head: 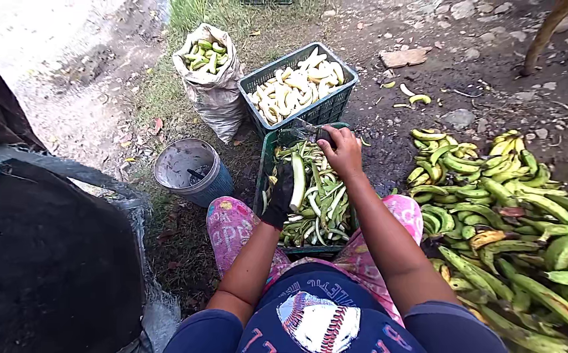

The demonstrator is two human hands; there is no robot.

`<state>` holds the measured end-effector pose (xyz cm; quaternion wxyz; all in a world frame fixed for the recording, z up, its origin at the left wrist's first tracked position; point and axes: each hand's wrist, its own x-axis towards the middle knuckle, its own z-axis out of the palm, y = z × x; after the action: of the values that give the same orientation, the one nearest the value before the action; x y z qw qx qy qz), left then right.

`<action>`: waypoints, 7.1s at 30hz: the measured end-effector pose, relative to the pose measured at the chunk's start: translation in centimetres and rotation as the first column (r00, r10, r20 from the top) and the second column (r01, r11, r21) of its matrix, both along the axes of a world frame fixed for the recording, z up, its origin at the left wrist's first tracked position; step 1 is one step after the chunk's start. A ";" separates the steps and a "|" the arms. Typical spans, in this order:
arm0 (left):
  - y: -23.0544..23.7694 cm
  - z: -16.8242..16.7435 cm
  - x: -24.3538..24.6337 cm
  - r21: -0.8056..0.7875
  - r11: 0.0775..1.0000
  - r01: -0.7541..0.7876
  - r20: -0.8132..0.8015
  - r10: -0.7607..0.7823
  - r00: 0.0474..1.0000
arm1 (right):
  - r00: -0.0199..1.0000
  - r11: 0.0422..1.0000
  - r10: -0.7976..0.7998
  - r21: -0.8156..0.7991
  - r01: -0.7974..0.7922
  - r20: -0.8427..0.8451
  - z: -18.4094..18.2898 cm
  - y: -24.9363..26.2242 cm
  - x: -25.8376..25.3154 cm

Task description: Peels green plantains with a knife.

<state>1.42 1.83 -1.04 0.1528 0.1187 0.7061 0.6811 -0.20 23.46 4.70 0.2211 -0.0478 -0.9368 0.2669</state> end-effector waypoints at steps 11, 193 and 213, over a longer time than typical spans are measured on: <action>-0.1 3.2 -1.9 0.267 0.893 -0.361 -0.035 0.383 0.923 | 1.000 0.999 0.001 0.047 -0.003 0.028 -3.7 -5.4 4.3; 1.7 -3.2 0.6 0.145 0.988 -0.055 0.369 -0.003 0.929 | 0.881 0.973 -0.109 -0.133 0.190 0.461 -7.4 -0.7 2.9; 0.6 -4.0 0.1 0.017 0.994 -0.107 0.221 0.100 0.970 | 0.969 0.995 -0.074 -0.053 0.089 0.235 -5.6 -2.7 4.8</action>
<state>1.49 2.38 -5.06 0.1925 0.0079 0.6804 0.7071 4.57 20.73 -0.88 0.1190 -0.1241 -0.9445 0.2798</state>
